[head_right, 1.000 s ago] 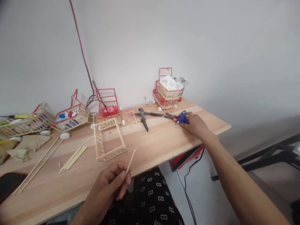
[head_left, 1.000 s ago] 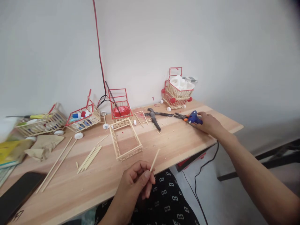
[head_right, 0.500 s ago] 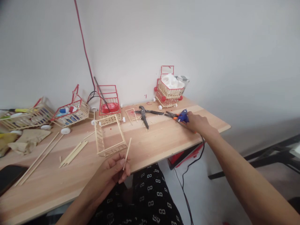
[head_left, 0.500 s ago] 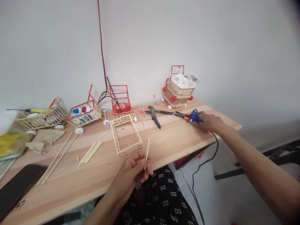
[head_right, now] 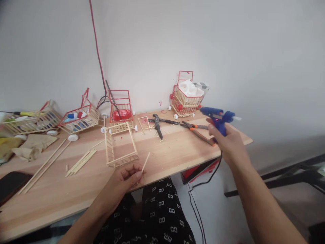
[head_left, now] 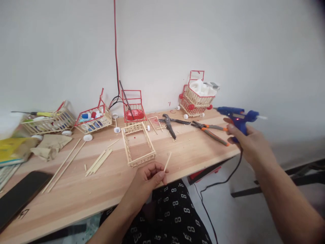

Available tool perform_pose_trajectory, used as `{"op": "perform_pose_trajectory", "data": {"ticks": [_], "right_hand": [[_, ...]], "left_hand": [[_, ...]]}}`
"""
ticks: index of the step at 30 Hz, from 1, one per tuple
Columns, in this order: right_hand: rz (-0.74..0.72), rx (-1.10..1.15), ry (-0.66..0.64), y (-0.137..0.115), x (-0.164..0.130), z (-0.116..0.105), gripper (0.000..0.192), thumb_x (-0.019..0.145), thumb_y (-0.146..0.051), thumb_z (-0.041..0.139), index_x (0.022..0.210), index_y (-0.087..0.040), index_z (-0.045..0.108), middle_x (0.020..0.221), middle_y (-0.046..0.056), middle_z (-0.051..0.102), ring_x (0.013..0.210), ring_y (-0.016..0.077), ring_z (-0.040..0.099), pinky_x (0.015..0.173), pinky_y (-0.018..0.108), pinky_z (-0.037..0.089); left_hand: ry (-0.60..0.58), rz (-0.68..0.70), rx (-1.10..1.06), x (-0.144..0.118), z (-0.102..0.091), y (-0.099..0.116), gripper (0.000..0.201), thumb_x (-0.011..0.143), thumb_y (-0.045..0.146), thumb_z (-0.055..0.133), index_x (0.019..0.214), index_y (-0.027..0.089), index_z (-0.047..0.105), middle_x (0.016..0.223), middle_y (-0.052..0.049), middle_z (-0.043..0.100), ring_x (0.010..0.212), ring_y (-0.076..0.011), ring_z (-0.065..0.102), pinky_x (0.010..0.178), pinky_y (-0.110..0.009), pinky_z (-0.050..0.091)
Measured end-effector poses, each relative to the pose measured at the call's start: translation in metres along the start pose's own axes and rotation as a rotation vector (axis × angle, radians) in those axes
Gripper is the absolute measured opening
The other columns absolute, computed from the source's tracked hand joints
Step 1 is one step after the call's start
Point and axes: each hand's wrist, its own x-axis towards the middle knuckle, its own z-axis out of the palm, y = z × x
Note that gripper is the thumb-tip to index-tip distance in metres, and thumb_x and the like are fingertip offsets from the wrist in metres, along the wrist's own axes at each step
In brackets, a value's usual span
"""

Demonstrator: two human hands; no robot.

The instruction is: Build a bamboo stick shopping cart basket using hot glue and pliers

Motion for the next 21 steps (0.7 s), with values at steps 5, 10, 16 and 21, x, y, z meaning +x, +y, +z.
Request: {"op": "perform_pose_trajectory", "data": {"ticks": [5, 10, 16, 21], "right_hand": [[0.172, 0.415, -0.167, -0.005, -0.052, 0.034, 0.036, 0.072, -0.046, 0.073, 0.099, -0.023, 0.068, 0.124, 0.009, 0.063, 0.098, 0.0255, 0.064, 0.046, 0.022, 0.04], [0.234, 0.655, -0.47, -0.014, -0.086, 0.055, 0.028, 0.078, -0.043, 0.07, 0.096, -0.023, 0.065, 0.1, 0.007, 0.067, 0.076, 0.0176, 0.063, 0.046, 0.022, 0.039], [0.224, 0.464, -0.744, -0.015, -0.104, 0.054, 0.033, 0.088, -0.05, 0.058, 0.089, -0.018, 0.064, 0.072, 0.001, 0.061, 0.042, 0.0054, 0.041, 0.043, 0.023, 0.031], [0.2, 0.357, -0.772, -0.011, -0.109, 0.048, 0.038, 0.089, -0.053, 0.055, 0.089, -0.016, 0.064, 0.072, 0.002, 0.062, 0.046, 0.0071, 0.046, 0.047, 0.024, 0.034]], "left_hand": [[0.056, 0.134, 0.224, -0.001, -0.003, 0.008, 0.016, 0.084, 0.032, 0.06, 0.078, 0.017, 0.063, 0.074, 0.0, 0.065, 0.073, -0.0146, 0.056, 0.07, -0.025, 0.04], [0.034, 0.069, 0.223, -0.005, -0.009, 0.008, 0.019, 0.085, 0.035, 0.059, 0.077, 0.017, 0.061, 0.069, 0.001, 0.063, 0.051, -0.0082, 0.042, 0.051, -0.021, 0.029], [0.035, 0.013, 0.138, 0.002, -0.008, 0.005, 0.03, 0.083, 0.045, 0.06, 0.078, 0.016, 0.061, 0.064, 0.002, 0.059, 0.045, -0.0061, 0.033, 0.045, -0.021, 0.021], [0.016, 0.006, 0.04, 0.006, 0.0, 0.002, 0.033, 0.082, 0.047, 0.06, 0.088, 0.015, 0.063, 0.062, 0.003, 0.059, 0.043, -0.0057, 0.031, 0.045, -0.02, 0.019]]}}
